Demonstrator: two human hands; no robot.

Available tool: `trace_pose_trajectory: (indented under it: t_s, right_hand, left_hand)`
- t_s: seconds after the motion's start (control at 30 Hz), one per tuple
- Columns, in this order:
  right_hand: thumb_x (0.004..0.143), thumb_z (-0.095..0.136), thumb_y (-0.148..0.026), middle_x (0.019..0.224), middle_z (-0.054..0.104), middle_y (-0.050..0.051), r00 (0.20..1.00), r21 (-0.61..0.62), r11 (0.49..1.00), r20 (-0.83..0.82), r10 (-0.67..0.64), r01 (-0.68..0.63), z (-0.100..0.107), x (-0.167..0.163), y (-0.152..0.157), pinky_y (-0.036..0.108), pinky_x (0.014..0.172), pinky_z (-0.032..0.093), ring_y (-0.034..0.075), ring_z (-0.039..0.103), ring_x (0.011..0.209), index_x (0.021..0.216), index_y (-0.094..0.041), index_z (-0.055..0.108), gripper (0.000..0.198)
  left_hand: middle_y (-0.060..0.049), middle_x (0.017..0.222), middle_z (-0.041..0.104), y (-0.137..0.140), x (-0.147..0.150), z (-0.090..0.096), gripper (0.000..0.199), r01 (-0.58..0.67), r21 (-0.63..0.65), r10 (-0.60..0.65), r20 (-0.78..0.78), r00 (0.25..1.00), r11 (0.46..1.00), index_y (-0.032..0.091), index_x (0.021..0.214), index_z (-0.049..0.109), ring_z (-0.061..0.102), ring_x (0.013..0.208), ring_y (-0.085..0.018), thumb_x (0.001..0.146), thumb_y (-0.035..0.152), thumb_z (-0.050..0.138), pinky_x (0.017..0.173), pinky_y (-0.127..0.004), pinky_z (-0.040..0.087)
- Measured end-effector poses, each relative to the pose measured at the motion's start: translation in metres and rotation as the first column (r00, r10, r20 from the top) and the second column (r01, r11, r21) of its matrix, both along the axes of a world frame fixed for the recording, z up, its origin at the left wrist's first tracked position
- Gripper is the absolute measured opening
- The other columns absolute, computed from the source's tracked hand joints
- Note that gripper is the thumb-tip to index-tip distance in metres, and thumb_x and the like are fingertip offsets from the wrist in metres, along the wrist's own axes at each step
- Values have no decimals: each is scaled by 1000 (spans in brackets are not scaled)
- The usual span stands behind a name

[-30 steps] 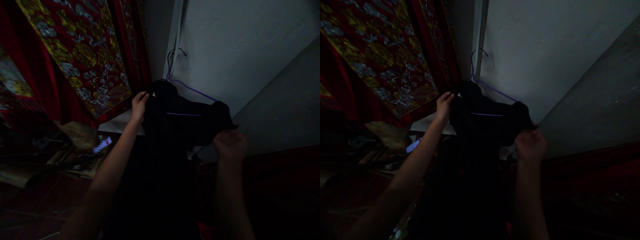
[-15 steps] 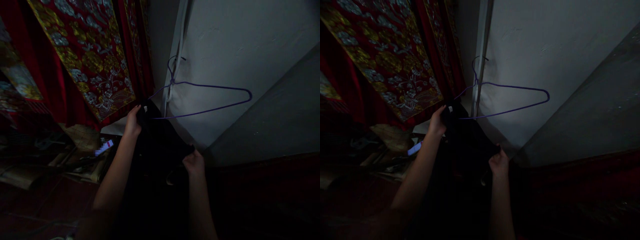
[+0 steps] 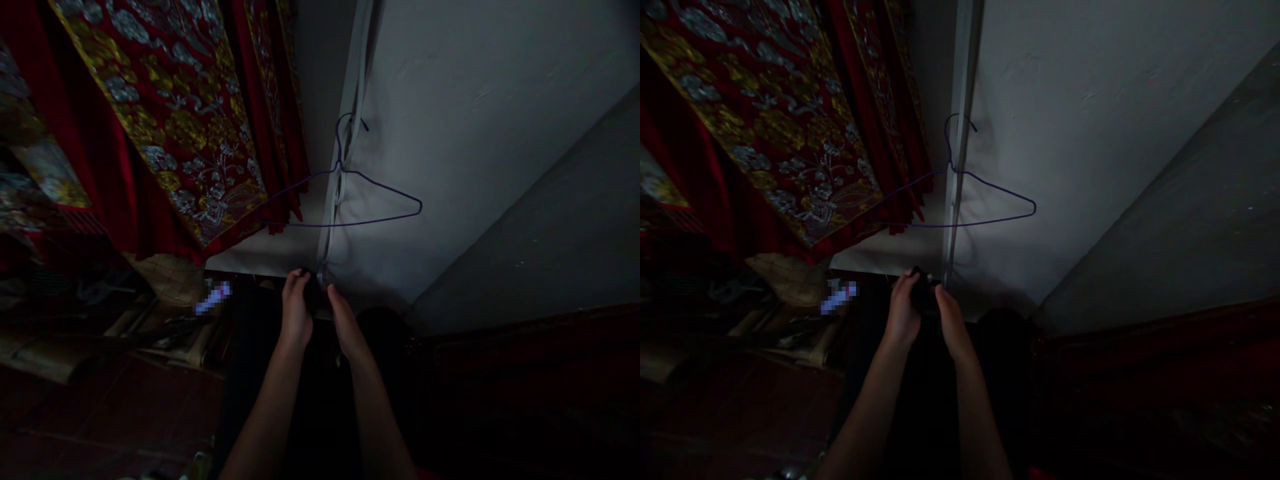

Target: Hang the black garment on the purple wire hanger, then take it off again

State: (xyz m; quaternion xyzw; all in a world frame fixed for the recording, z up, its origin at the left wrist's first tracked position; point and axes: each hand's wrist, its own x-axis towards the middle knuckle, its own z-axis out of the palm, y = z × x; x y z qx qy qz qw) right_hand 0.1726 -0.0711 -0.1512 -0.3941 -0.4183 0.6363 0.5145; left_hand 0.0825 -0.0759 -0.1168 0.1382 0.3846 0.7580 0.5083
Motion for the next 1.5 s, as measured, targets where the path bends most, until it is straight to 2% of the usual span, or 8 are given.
trace_pose_trajectory:
  t_s: [0.17, 0.37, 0.53, 0.63, 0.9, 1.2, 1.37, 1.5]
  right_hand:
    - [67, 72, -77, 93, 77, 5, 990, -67, 996, -124, -62, 54, 25, 14, -19, 41, 88, 55, 29, 69, 102, 93, -27, 76, 57]
    - [71, 82, -53, 87, 75, 4, 935, 45, 953, 213, 284, -300, 51, 51, -32, 35, 73, 55, 23, 69, 79, 91, -21, 74, 38]
    - [72, 77, -30, 88, 74, 4, 715, 250, 828, 658, 235, -502, 78, 79, -20, 32, 71, 54, 21, 68, 78, 88, -18, 72, 20]
    - [73, 66, -17, 82, 72, 1, 678, 418, 766, 734, 33, -489, 105, 97, -1, 29, 72, 54, 19, 68, 77, 84, -19, 69, 12]
    - [72, 64, -19, 97, 72, 4, 704, 816, 566, 335, -626, 115, 134, 112, 98, 33, 77, 53, 22, 68, 88, 105, -25, 70, 34]
    - [85, 58, -43, 83, 73, 3, 769, 530, 843, 577, -275, -96, 82, 59, 173, 30, 76, 48, 20, 65, 83, 92, -20, 70, 27]
    - [79, 65, -45, 58, 62, 2, 639, 574, 811, 667, -383, -112, 93, 88, 167, 28, 58, 37, 18, 58, 62, 63, -18, 65, 31]
    - [75, 68, -37, 57, 63, 3, 591, 614, 782, 672, -446, -109, 108, 99, 150, 30, 58, 36, 19, 59, 61, 61, -18, 66, 24]
  left_hand:
    - [-8, 136, 60, -37, 12, 35, 50, 422, 89, -306, -558, 771, 902, 33, 138, 53, 68, 82, -16, 90, 37, 68, 64, -26, 56]
    - [-9, 131, 65, -19, -6, 41, 45, 426, 220, -90, -798, 596, 878, 29, 142, 50, 69, 94, -20, 100, 46, 51, 88, -36, 55]
    - [-11, 132, 66, 15, -5, 12, 68, 837, 24, -358, -897, 259, 547, 22, 142, 54, 56, 130, -27, 101, 65, 21, 114, -44, 37]
    - [-11, 118, 71, 33, -16, -10, 76, 866, -142, -414, -907, 80, 479, 18, 125, 66, 64, 115, -28, 98, 72, 21, 100, -40, 47]
    - [-4, 86, 73, 64, -96, 0, 45, 640, -357, -354, -925, -138, 681, 14, 94, 73, 65, 74, -20, 87, 57, 65, 64, -27, 46]
    - [0, 72, 70, 71, -153, 83, 29, 530, -299, -139, -937, -320, 794, 19, 75, 72, 59, 66, -16, 86, 45, 65, 62, -26, 39]
    - [0, 64, 68, 80, -179, 88, 23, 442, -474, -275, -854, -442, 762, 22, 67, 70, 57, 56, -16, 78, 42, 68, 56, -26, 38]
    - [-3, 66, 68, 82, -179, 92, 17, 318, -370, -197, -863, -465, 873, 22, 67, 68, 60, 60, -20, 79, 34, 65, 62, -30, 42]
